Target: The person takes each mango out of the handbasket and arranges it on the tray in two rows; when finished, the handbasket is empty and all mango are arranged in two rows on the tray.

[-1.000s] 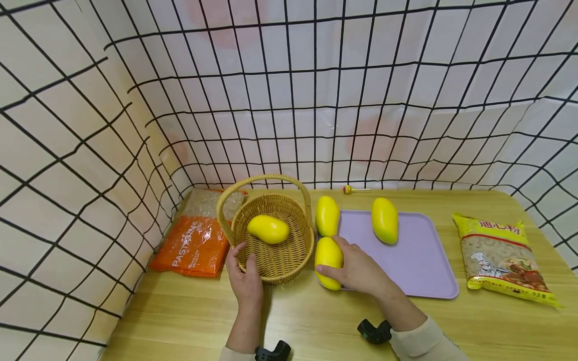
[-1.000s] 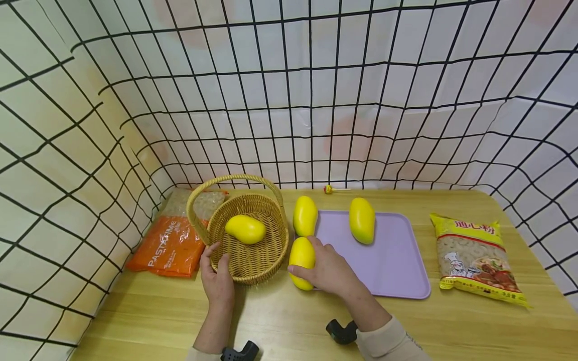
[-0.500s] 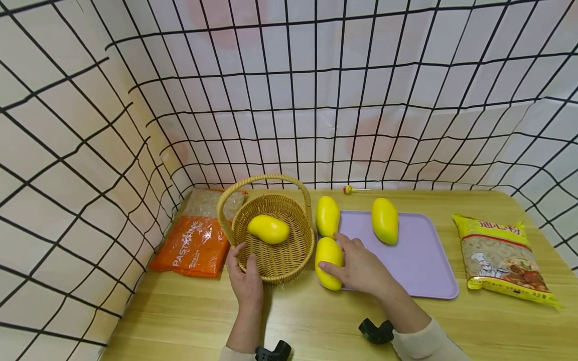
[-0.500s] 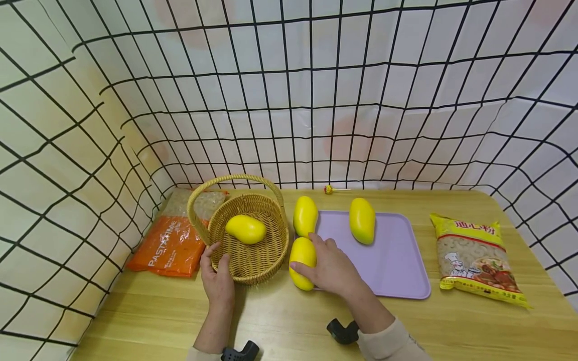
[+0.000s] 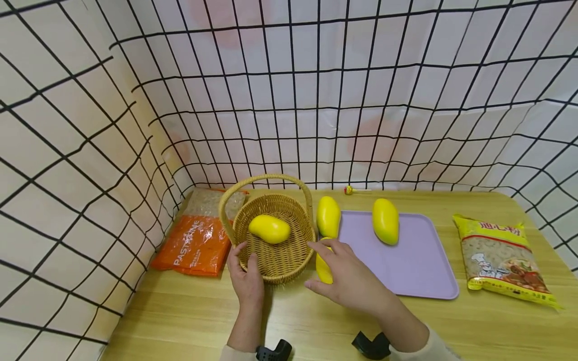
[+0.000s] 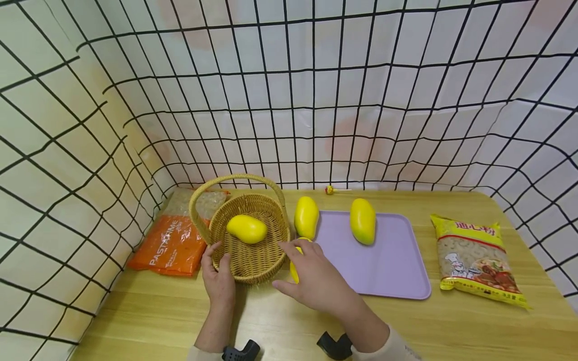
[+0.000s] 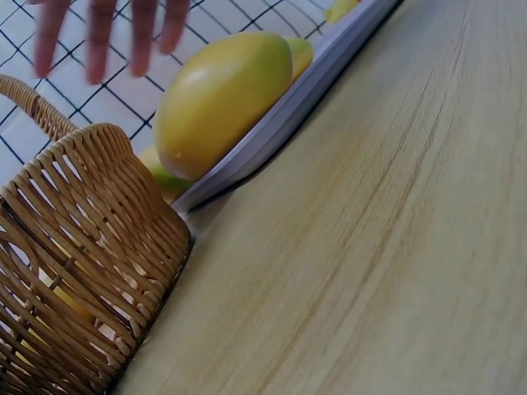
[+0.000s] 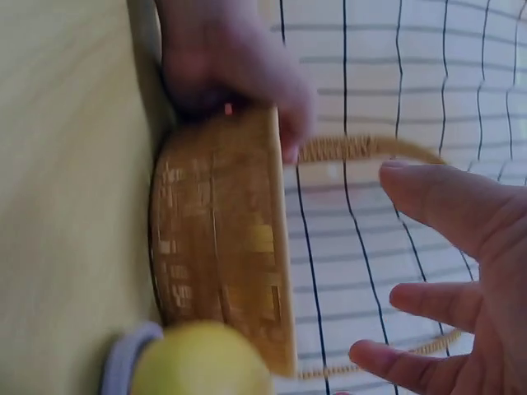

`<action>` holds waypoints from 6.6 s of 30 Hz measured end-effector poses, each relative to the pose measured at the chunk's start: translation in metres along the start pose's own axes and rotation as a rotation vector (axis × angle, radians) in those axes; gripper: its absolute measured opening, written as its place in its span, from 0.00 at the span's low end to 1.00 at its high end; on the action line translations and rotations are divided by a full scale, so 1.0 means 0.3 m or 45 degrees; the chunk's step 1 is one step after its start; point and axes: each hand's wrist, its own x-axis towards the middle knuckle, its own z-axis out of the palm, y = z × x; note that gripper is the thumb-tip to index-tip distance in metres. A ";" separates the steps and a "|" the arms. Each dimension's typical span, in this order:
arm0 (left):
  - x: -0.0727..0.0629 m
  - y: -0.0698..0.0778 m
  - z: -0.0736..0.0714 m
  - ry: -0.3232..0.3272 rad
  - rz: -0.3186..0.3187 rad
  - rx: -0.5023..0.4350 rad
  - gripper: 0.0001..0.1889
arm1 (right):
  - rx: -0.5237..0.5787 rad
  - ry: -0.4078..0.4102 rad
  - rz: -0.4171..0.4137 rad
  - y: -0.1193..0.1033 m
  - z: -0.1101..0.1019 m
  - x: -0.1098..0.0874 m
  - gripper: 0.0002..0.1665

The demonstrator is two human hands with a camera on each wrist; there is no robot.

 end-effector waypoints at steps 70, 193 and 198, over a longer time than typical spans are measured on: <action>0.005 -0.001 0.001 -0.019 0.011 0.024 0.17 | 0.191 0.052 0.228 -0.082 0.277 0.461 0.44; 0.004 -0.009 -0.002 -0.010 0.023 0.019 0.16 | 0.861 -0.273 0.462 0.607 -0.224 -0.131 0.36; 0.003 -0.009 -0.002 -0.003 0.030 0.014 0.16 | 0.846 -0.254 0.455 0.608 -0.219 -0.131 0.36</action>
